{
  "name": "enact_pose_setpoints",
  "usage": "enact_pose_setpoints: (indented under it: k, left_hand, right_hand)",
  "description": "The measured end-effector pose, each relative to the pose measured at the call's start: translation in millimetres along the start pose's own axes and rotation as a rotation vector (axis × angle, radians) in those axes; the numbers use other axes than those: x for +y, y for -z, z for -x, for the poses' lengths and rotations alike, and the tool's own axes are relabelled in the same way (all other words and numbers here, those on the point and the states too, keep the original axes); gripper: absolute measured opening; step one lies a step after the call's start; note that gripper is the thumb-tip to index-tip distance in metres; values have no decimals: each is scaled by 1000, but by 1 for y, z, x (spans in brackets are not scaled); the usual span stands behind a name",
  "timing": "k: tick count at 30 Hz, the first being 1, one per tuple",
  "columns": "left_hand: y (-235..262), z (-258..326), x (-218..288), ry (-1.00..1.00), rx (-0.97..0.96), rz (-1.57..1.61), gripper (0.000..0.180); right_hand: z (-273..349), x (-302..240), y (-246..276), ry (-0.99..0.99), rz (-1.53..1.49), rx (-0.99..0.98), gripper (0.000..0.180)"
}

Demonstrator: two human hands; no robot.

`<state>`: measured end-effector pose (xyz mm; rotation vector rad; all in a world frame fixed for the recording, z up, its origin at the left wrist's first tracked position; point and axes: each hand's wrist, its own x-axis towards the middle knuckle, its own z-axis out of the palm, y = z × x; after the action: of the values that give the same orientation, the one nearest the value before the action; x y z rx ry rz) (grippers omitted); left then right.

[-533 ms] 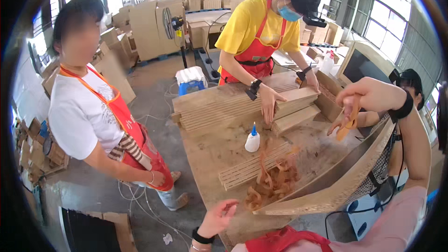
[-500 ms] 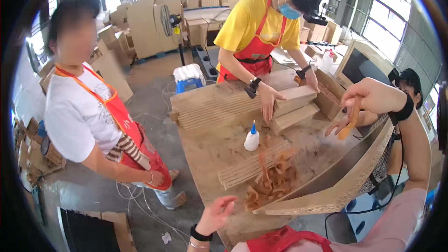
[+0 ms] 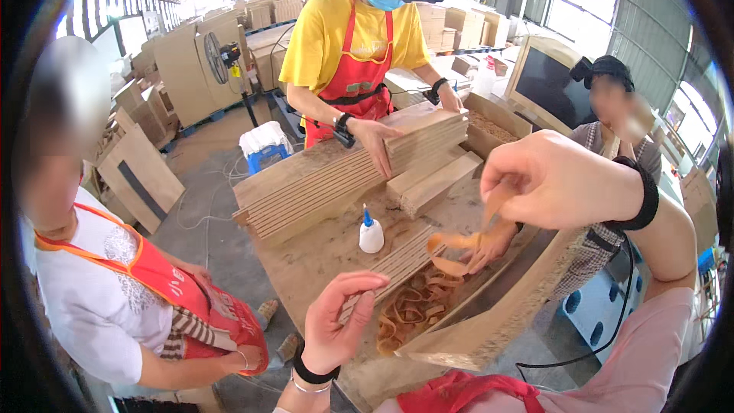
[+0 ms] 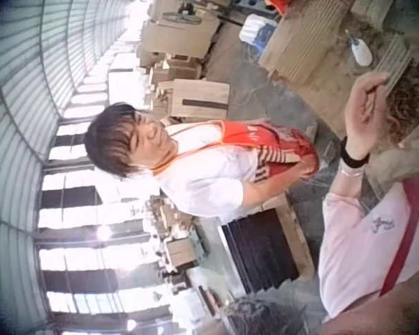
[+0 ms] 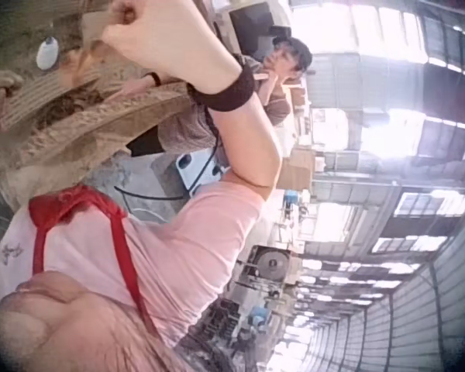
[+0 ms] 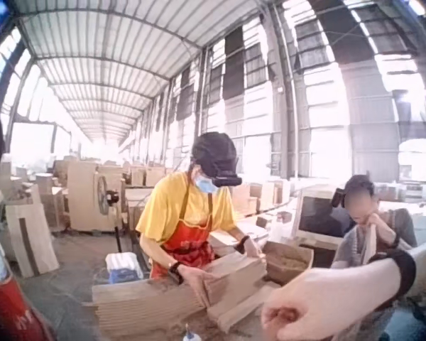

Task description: Applying wood glue to small slats and assembling them into a larger wooden furniture panel.

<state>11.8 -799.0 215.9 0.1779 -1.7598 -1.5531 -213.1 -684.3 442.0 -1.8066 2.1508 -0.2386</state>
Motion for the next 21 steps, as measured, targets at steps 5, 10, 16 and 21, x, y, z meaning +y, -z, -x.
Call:
enact_pose_setpoints:
  k: [5,10,16,21]
  left_hand:
    - [-29,-42,43,-206,-77,-112,30]
    - [-50,-55,62,70,5,24,34]
    - [-58,-53,69,-73,109,-109,15]
    - [-47,-25,81,-72,211,71,22]
  right_hand:
    - [-6,-16,-5,-2,-162,-84,16]
    - [-29,-15,-18,374,147,58,17]
    - [-27,-4,-12,495,7,-1,21]
    - [-3,11,-27,548,-206,299,35]
